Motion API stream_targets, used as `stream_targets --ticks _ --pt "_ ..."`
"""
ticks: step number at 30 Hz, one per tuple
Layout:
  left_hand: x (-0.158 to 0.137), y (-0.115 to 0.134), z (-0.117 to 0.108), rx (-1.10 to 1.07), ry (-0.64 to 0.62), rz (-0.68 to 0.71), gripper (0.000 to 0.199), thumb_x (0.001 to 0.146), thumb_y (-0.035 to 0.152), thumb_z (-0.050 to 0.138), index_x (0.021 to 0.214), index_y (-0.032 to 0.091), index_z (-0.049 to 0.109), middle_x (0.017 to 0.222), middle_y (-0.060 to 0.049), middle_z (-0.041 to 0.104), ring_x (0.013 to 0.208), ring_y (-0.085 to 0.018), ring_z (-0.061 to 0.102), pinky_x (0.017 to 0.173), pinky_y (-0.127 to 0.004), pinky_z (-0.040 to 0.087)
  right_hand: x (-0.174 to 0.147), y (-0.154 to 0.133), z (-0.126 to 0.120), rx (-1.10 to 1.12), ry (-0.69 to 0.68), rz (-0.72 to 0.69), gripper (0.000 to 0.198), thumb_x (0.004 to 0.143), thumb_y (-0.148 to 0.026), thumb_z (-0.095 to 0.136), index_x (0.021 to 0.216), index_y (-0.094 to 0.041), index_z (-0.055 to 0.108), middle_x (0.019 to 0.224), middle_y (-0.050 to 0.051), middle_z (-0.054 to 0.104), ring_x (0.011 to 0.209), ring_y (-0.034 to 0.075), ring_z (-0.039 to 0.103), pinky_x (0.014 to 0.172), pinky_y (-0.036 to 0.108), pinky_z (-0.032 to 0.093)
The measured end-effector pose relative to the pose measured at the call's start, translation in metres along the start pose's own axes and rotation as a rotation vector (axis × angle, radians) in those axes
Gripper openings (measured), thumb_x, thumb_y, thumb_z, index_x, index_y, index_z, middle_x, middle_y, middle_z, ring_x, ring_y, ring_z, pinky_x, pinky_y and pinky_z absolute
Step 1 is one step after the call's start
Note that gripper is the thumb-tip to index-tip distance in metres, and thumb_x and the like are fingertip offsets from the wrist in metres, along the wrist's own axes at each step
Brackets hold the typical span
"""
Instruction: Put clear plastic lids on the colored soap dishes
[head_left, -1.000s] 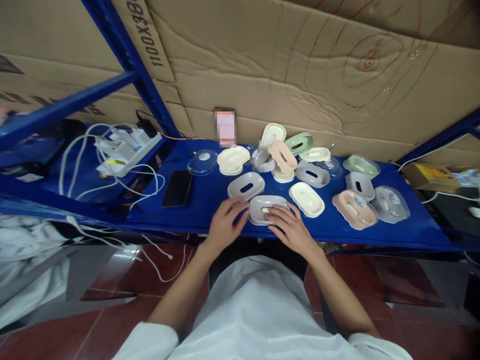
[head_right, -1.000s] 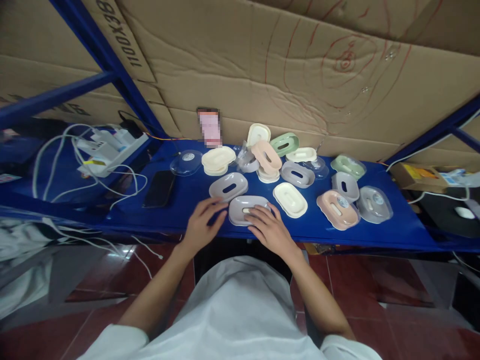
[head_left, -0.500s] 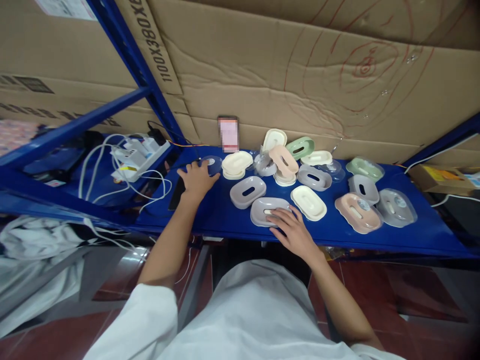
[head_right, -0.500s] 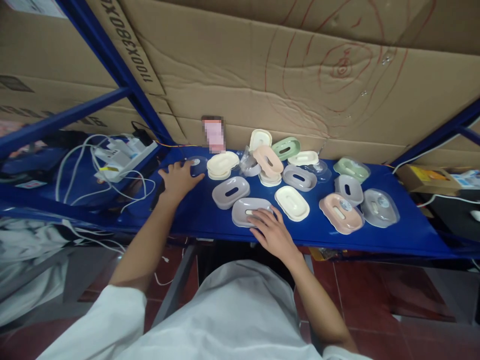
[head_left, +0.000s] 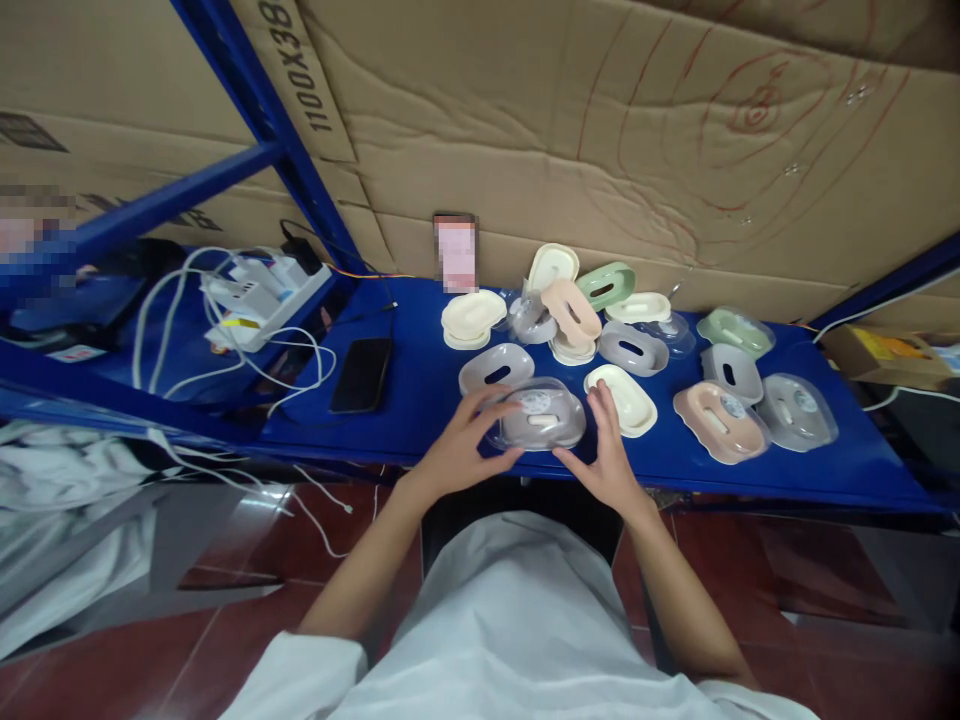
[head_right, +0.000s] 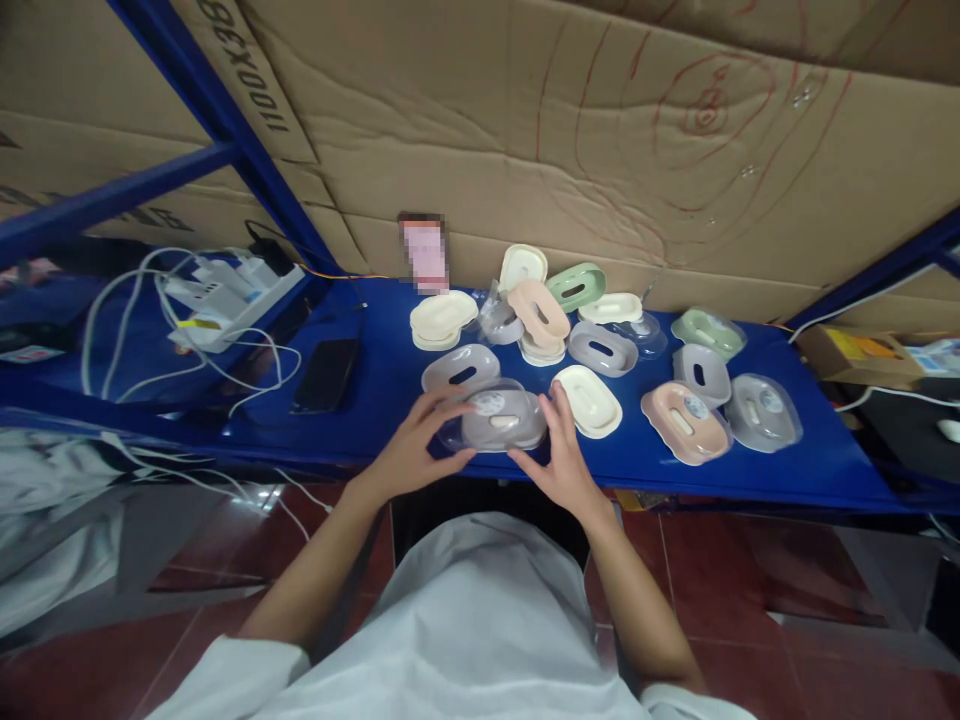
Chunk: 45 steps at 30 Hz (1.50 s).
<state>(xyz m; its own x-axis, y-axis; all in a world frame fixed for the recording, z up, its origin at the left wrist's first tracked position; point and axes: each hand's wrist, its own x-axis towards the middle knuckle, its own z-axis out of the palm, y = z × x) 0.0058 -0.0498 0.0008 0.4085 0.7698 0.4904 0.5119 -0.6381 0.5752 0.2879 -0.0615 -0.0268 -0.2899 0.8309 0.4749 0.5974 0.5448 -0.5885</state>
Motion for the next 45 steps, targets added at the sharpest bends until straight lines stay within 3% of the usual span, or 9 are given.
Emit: stream_targets --ticks 5,10,14,21,28,34,37,41,45 --pt "0.006 -0.002 0.023 -0.021 -0.07 0.062 0.049 0.1 0.031 0.069 0.148 0.028 0.055 0.157 -0.014 0.05 0.155 -0.031 0.043 0.128 -0.053 0.041 0.003 0.001 -0.001 0.041 -0.127 0.037 0.077 0.103 -0.045 0.067 0.169 -0.04 0.029 0.18 0.005 0.02 0.165 0.032 0.025 0.132 0.056 0.032" --pt "0.007 -0.005 0.029 0.066 -0.068 0.109 0.057 0.103 0.029 0.065 0.158 0.032 0.048 0.164 -0.013 0.045 0.159 -0.033 0.037 0.127 -0.06 0.04 0.004 0.002 0.001 0.028 -0.056 0.044 0.064 0.102 -0.045 0.068 0.162 -0.037 0.046 0.173 0.007 0.038 0.159 0.03 0.038 0.131 0.054 0.036" --pt "-0.001 -0.006 0.034 0.115 -0.05 0.098 0.064 0.103 0.032 0.066 0.163 0.034 0.042 0.168 -0.014 0.04 0.159 -0.034 0.037 0.125 -0.06 0.043 0.001 0.001 0.003 -0.027 -0.021 0.007 0.067 0.102 -0.042 0.069 0.164 -0.038 0.044 0.172 0.006 0.04 0.157 0.03 0.042 0.13 0.053 0.039" --pt "-0.004 -0.007 0.035 0.106 -0.072 0.069 0.067 0.104 0.031 0.066 0.165 0.036 0.039 0.174 -0.011 0.035 0.163 -0.031 0.032 0.128 -0.057 0.039 -0.006 0.007 0.001 -0.19 -0.079 -0.063 0.084 0.102 -0.034 0.07 0.171 -0.041 0.023 0.176 0.004 0.032 0.155 0.032 0.044 0.128 0.05 0.044" --pt "-0.004 -0.009 0.035 0.09 -0.096 0.064 0.064 0.104 0.029 0.065 0.163 0.038 0.041 0.175 -0.009 0.032 0.164 -0.031 0.03 0.129 -0.058 0.039 -0.011 0.007 0.003 -0.209 -0.027 -0.103 0.083 0.101 -0.026 0.07 0.17 -0.044 0.027 0.173 0.004 0.039 0.152 0.033 0.049 0.128 0.052 0.043" --pt "-0.005 -0.006 0.03 0.048 -0.115 0.098 0.056 0.106 0.031 0.061 0.16 0.035 0.046 0.173 -0.009 0.037 0.163 -0.029 0.031 0.13 -0.056 0.038 0.004 0.013 -0.004 -0.104 -0.2 -0.041 0.093 0.097 -0.044 0.076 0.172 -0.038 0.022 0.18 0.009 0.019 0.162 0.034 0.031 0.128 0.055 0.04" --pt "-0.006 -0.001 0.026 0.072 -0.088 0.106 0.059 0.106 0.035 0.062 0.162 0.031 0.044 0.173 -0.012 0.035 0.162 -0.03 0.033 0.128 -0.054 0.039 0.011 0.01 -0.012 -0.118 -0.234 -0.073 0.084 0.095 -0.048 0.077 0.168 -0.038 0.035 0.177 0.009 0.027 0.16 0.033 0.036 0.128 0.053 0.041" --pt "-0.007 0.0 0.025 0.284 0.098 -0.007 0.063 0.1 0.042 0.068 0.159 0.031 0.049 0.168 -0.014 0.044 0.156 -0.036 0.042 0.129 -0.062 0.032 0.017 0.013 -0.062 -0.28 0.089 -0.068 0.076 0.093 -0.053 0.078 0.161 -0.036 0.048 0.167 0.012 0.045 0.152 0.036 0.048 0.125 0.056 0.043" --pt "-0.006 -0.007 0.03 0.45 0.157 -0.115 0.056 0.099 0.047 0.069 0.152 0.029 0.058 0.165 -0.016 0.049 0.154 -0.042 0.043 0.129 -0.071 0.02 0.021 0.071 -0.177 -0.63 0.46 0.124 0.093 0.084 -0.07 0.079 0.158 -0.022 0.051 0.153 0.023 0.056 0.147 0.04 0.05 0.121 0.058 0.041"
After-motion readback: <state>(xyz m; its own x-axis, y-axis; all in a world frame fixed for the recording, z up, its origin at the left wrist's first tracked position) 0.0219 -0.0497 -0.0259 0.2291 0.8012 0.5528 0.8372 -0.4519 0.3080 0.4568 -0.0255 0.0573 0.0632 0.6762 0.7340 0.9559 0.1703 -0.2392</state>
